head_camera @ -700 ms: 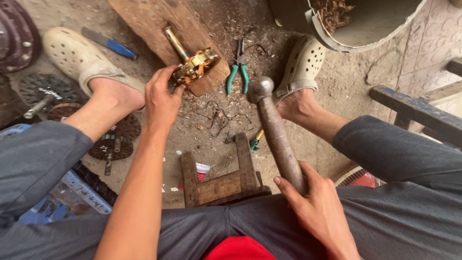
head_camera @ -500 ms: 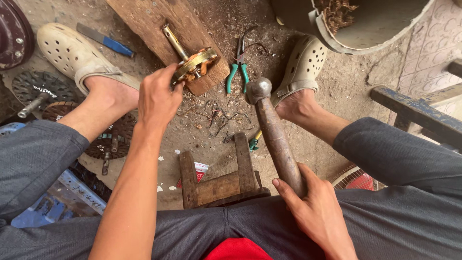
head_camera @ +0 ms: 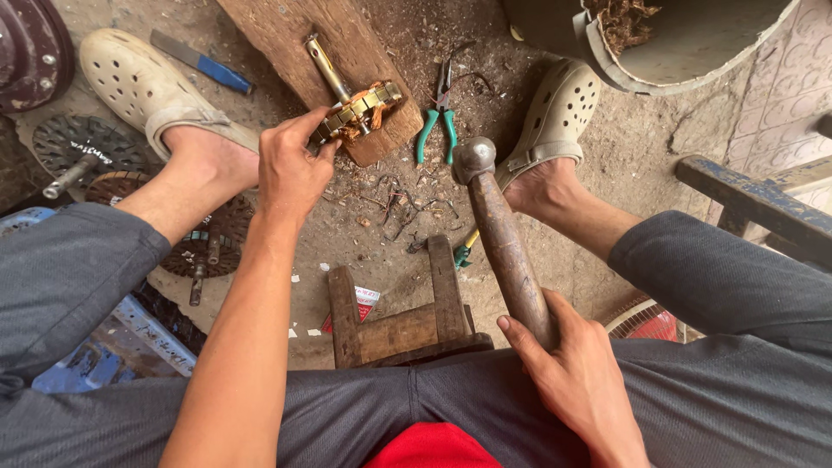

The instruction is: The person uses a hammer and a chisel to chip away at a small metal object placed on a wooden block. They repeatedly strike the chisel to remove material and occasionally adjust the object's position.

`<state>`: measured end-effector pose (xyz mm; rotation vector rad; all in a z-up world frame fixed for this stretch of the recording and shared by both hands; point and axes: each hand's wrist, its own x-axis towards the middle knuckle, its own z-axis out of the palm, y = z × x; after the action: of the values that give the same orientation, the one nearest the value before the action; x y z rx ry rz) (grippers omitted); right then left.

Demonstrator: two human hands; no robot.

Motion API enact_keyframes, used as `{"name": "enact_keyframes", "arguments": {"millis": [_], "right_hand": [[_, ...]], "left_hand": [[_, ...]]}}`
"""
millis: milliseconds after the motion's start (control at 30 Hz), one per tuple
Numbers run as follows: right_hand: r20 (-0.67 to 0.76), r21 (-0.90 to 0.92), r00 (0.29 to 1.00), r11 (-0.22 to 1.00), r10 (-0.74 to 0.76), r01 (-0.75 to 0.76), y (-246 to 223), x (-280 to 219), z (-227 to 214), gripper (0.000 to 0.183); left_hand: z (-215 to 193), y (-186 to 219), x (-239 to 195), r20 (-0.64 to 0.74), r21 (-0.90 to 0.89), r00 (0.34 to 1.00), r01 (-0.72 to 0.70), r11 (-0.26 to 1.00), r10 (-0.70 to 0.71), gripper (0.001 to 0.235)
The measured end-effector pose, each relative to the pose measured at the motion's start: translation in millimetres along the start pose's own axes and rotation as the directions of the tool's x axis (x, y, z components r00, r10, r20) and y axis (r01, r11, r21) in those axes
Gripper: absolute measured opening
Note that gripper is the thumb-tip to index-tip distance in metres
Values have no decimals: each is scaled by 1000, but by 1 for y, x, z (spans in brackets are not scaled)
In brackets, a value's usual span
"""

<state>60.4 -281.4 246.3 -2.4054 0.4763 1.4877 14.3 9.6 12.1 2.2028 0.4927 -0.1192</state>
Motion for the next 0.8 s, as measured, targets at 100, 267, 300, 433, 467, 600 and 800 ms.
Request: {"name": "enact_keyframes", "arguments": {"millis": [100, 267, 300, 433, 467, 600, 800], "right_hand": [[-11, -27, 1000, 999, -21, 21, 1, -1, 1, 50], [7, -22, 1000, 1000, 21, -20, -5, 0, 0, 49], [10, -19, 1000, 1000, 18, -18, -6, 0, 0, 49], [14, -28, 998, 998, 58, -57, -5, 3, 1, 49], [9, -44, 999, 998, 51, -50, -5, 4, 2, 50], [18, -50, 999, 998, 42, -41, 0, 8, 3, 54], [48, -62, 996, 996, 75, -72, 0, 15, 6, 60]], "left_hand": [[5, -6, -5, 18, -81, 996, 86, 993, -85, 41], [-3, -28, 9, 199, -431, 945, 321, 843, -258, 45], [-6, -36, 12, 284, -475, 905, 419, 774, -316, 48], [-10, -75, 26, 103, -736, 777, 480, 478, -621, 31], [-9, -88, 33, 10, -783, 710, 444, 436, -705, 25], [-18, -139, 62, -303, -157, 820, 460, 874, -486, 21], [-30, -163, 74, 315, 866, 949, -272, 421, -35, 24]]}}
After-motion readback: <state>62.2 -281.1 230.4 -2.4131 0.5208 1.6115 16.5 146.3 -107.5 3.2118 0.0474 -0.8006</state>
